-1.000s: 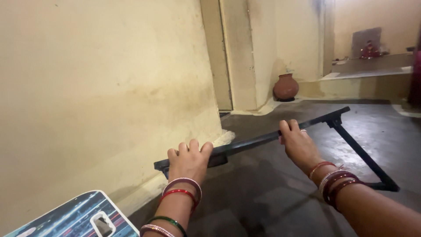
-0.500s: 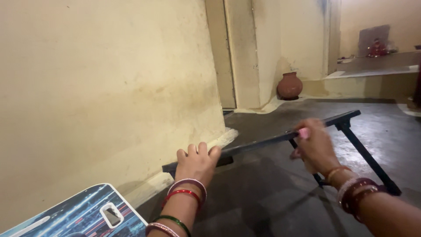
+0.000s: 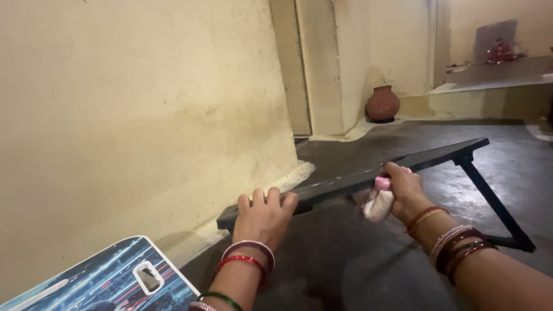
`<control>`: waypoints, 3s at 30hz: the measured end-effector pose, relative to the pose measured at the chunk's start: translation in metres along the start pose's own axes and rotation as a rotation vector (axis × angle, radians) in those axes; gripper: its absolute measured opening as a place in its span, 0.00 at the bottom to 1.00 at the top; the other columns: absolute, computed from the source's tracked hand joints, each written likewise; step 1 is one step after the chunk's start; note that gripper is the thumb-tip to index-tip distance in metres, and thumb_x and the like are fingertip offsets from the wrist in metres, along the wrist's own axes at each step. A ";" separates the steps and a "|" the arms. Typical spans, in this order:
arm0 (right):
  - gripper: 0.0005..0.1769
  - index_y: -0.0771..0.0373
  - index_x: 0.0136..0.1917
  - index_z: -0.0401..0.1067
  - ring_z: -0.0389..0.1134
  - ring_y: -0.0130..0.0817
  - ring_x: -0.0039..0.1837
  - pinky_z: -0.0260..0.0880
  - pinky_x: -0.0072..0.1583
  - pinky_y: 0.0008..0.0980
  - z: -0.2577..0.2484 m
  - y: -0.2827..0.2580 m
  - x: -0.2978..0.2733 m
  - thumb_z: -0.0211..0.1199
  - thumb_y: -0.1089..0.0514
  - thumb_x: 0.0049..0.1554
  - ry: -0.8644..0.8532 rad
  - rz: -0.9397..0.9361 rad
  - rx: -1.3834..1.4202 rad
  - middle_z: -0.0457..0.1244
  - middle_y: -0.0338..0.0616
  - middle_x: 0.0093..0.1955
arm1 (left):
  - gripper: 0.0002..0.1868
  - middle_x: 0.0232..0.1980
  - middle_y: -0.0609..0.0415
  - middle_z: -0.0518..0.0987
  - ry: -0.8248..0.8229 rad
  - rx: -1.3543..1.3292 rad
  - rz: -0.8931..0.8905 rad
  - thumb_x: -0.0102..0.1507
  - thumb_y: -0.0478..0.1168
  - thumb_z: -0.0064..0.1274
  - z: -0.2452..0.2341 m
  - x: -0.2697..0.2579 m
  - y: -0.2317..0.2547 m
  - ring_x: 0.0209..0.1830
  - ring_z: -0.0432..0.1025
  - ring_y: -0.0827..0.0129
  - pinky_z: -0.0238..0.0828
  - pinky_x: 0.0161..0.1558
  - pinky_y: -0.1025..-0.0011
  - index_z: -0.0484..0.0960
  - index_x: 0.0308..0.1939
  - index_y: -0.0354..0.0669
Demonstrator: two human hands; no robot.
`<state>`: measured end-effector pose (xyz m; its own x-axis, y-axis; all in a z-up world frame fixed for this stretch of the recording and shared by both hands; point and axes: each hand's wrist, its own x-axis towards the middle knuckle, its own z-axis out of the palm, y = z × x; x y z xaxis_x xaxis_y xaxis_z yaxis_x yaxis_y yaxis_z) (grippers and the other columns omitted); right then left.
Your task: The person unfolds a black folding table by extending its legs and then wipes the tabletop with a cloth. The person also wipes a nearby wall and a second table with a racing car design.
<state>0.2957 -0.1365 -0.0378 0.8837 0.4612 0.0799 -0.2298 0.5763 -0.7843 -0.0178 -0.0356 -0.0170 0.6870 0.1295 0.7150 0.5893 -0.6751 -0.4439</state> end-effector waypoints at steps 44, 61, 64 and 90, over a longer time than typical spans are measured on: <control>0.09 0.67 0.52 0.66 0.59 0.29 0.34 0.68 0.37 0.31 -0.065 0.087 0.043 0.58 0.58 0.63 0.094 0.218 -0.109 0.59 0.45 0.43 | 0.08 0.35 0.53 0.73 0.150 0.062 0.155 0.60 0.41 0.51 0.066 -0.052 0.074 0.30 0.67 0.65 0.63 0.25 0.68 0.77 0.43 0.49; 0.32 0.66 0.68 0.48 0.65 0.34 0.47 0.71 0.54 0.41 -0.028 0.099 0.010 0.62 0.51 0.63 0.265 0.142 -0.323 0.59 0.49 0.49 | 0.52 0.69 0.48 0.60 -0.834 -0.201 -0.118 0.53 0.51 0.69 0.001 -0.030 0.049 0.73 0.53 0.53 0.59 0.62 0.43 0.56 0.76 0.59; 0.37 0.66 0.71 0.43 0.65 0.35 0.43 0.70 0.50 0.38 -0.011 0.119 -0.015 0.62 0.53 0.61 0.225 0.072 -0.297 0.60 0.50 0.48 | 0.53 0.75 0.54 0.53 -0.852 -0.340 -0.246 0.52 0.50 0.69 -0.007 -0.029 0.038 0.77 0.46 0.57 0.47 0.68 0.37 0.54 0.76 0.68; 0.64 0.58 0.79 0.05 0.59 0.27 0.32 0.66 0.34 0.25 0.027 0.113 -0.064 0.61 0.59 0.61 -0.016 0.152 -0.377 0.60 0.46 0.46 | 0.42 0.85 0.51 0.37 -0.943 -0.293 -0.288 0.67 0.38 0.44 0.008 -0.037 0.036 0.84 0.34 0.54 0.32 0.76 0.40 0.41 0.81 0.64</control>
<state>0.2021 -0.0822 -0.1147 0.8438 0.5345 -0.0475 -0.1895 0.2140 -0.9583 -0.0185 -0.0594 -0.0636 0.6649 0.7469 0.0024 0.7445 -0.6624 -0.0835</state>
